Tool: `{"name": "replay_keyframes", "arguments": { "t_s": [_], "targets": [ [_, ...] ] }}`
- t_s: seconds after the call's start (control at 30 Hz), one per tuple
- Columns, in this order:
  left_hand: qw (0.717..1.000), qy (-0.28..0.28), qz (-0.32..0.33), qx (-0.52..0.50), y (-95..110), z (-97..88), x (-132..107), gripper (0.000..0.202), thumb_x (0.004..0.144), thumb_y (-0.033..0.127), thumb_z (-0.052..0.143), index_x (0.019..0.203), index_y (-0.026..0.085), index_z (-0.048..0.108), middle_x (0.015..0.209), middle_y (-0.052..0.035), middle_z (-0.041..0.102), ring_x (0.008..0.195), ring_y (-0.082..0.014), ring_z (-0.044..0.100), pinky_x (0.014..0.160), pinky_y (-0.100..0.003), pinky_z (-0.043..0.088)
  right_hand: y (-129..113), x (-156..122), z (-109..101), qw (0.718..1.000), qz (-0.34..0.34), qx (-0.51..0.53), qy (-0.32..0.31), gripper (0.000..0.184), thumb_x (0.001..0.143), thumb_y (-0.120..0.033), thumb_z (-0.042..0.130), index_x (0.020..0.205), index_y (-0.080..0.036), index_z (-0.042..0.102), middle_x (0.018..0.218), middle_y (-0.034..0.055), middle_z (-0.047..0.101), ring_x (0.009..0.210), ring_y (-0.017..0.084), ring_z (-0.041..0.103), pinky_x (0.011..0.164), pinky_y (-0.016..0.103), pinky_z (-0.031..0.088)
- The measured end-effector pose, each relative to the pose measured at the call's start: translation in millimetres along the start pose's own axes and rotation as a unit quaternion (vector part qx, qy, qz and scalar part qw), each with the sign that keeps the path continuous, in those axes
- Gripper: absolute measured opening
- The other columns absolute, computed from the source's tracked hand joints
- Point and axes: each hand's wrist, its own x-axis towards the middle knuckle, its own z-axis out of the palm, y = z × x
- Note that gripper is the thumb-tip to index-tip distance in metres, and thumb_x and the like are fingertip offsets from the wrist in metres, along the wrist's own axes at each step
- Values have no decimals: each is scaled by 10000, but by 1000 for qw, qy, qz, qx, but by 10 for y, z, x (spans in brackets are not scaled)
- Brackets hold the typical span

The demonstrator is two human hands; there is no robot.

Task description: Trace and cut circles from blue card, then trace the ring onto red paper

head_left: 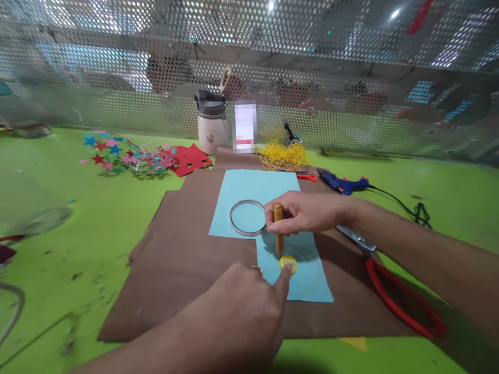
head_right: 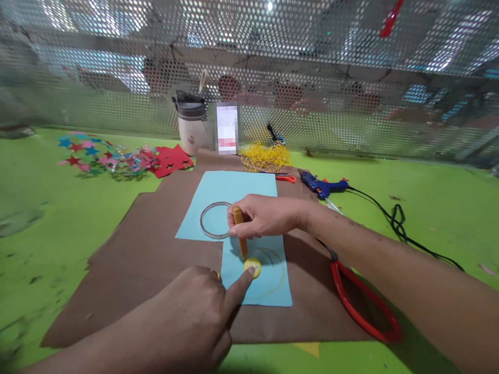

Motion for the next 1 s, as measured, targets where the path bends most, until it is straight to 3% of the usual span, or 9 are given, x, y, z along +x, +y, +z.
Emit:
{"name": "replay_keyframes", "arguments": {
  "t_s": [0.33, 0.5, 0.73, 1.0],
  "targets": [
    [1000, 12, -2, 2, 10, 16, 2, 691, 762, 149, 443, 1431, -24, 412, 608, -43, 636, 432, -260, 550, 375, -385, 398, 12, -37, 86, 998, -12, 7, 59, 122, 827, -281, 582, 781, -171, 556, 604, -67, 454, 543, 83, 366, 505, 222, 294],
    [1000, 14, -4, -7, 13, 22, 1, 614, 771, 171, 447, 1362, 8, 478, 611, -38, 639, 430, -269, 551, 377, -396, 408, 1, -8, 114, 999, -4, 37, 24, 113, 836, -276, 567, 789, -176, 543, 597, -66, 459, 540, 88, 393, 509, 226, 314],
    [1000, 21, -2, 2, 12, 35, 2, 562, 769, 165, 452, 1310, 22, 500, 612, -30, 630, 418, -257, 533, 374, -389, 395, -67, 23, 99, 999, -34, -11, -21, 116, 825, -278, 585, 788, -172, 556, 622, -65, 453, 578, 90, 374, 528, 223, 315],
    [1000, -2, -7, -8, 13, 3, 7, 553, 786, 165, 446, 1320, 21, 479, 623, -34, 640, 447, -256, 565, 410, -382, 426, -81, -32, 57, 999, -22, -23, -18, 85, 763, -203, 587, 838, -163, 587, 691, -38, 534, 623, 103, 445, 564, 220, 366]
  ]
}}
